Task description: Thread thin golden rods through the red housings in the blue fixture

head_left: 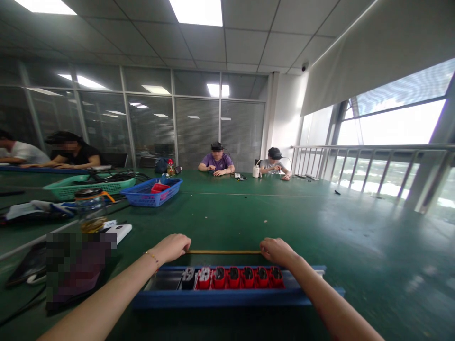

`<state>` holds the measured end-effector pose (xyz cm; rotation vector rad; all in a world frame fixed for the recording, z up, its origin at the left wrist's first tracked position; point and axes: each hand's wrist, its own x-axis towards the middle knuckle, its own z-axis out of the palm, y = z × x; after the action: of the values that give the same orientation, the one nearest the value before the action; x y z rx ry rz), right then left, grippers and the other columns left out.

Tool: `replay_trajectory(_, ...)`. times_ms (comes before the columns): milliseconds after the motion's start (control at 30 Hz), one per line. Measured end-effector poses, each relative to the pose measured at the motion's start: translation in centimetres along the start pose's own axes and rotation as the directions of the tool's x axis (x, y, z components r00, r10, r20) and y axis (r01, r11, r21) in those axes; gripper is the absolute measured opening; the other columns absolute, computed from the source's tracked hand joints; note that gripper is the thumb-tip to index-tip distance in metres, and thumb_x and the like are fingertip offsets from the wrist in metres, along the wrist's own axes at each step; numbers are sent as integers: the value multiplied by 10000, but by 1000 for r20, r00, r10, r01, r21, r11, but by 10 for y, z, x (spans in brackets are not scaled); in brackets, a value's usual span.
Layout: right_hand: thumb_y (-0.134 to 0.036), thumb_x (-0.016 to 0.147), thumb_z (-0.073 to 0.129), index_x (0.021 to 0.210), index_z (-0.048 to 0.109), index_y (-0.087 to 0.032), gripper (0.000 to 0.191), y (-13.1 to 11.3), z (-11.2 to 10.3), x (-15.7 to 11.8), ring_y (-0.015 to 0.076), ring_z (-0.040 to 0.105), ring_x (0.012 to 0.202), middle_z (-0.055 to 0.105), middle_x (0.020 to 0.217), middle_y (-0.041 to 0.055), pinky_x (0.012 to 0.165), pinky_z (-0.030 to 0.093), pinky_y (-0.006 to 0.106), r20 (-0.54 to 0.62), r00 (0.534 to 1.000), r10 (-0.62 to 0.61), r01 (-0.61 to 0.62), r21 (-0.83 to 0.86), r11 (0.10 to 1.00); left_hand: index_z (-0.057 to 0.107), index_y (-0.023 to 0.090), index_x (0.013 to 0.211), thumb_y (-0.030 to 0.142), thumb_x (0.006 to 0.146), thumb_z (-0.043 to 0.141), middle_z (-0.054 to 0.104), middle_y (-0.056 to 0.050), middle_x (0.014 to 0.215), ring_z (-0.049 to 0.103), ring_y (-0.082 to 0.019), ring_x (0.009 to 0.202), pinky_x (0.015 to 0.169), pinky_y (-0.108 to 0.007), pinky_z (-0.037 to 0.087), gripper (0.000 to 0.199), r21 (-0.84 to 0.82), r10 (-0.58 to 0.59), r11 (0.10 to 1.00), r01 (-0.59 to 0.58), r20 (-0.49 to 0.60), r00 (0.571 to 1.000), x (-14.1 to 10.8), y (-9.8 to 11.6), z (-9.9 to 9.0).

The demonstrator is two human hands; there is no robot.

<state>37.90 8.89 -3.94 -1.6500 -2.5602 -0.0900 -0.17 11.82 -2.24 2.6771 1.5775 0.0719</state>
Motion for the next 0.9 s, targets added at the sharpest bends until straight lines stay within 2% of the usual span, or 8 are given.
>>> replay_trajectory(167,-122,708,470,842,608,-198,206,-2,-1,2,196,577,799,638,869,63,681,358,267,3,1000,-12,12,-17,1000,580,211,659,37,593,477,635,-23,758,581,-201,757,666,-285,397,213,33,-6,999,6,21,1000,4,9,-1)
replay_trajectory(300,-124,639,515,766,596,-203,170,0,1,1,202,552,820,630,809,35,703,331,283,-38,999,4,-2,36,999,544,202,601,33,536,474,614,-13,702,569,-203,729,647,-283,386,194,-13,-21,1000,21,18,1000,4,11,0)
replay_trajectory(433,-170,625,523,765,564,-196,148,5,6,-1,188,523,792,589,785,22,675,324,272,-128,987,95,-76,142,987,542,209,658,110,566,479,610,11,708,562,-162,673,587,-235,382,149,-154,-45,987,47,18,999,1,2,3)
replay_trajectory(567,-148,653,453,765,529,-173,138,9,8,2,141,493,694,549,766,23,615,337,230,-213,961,177,-111,290,951,500,195,746,187,671,401,610,11,720,564,-137,652,562,-209,389,124,-336,-84,939,76,-9,996,-6,-1,5)
replay_trajectory(733,-159,699,396,769,524,-178,147,11,7,4,113,431,534,444,552,-42,511,329,207,-238,950,200,-73,455,888,478,179,816,232,733,365,611,4,752,572,-136,715,624,-212,408,150,-502,-79,864,41,-54,995,-14,18,1)
replay_trajectory(833,-138,688,395,788,535,-178,176,10,-1,0,107,397,509,384,525,-56,494,320,207,-252,948,197,-38,521,853,517,169,873,366,751,428,613,-11,782,562,-155,725,629,-229,406,248,-576,-89,817,21,-90,992,-19,32,-7)
replay_trajectory(900,-116,681,405,841,534,-176,214,7,-10,-7,101,390,514,377,544,-58,498,320,206,-247,955,167,26,626,779,557,165,871,467,755,430,609,-15,756,553,-167,718,634,-241,401,349,-634,-135,773,21,-131,982,-26,38,-15)
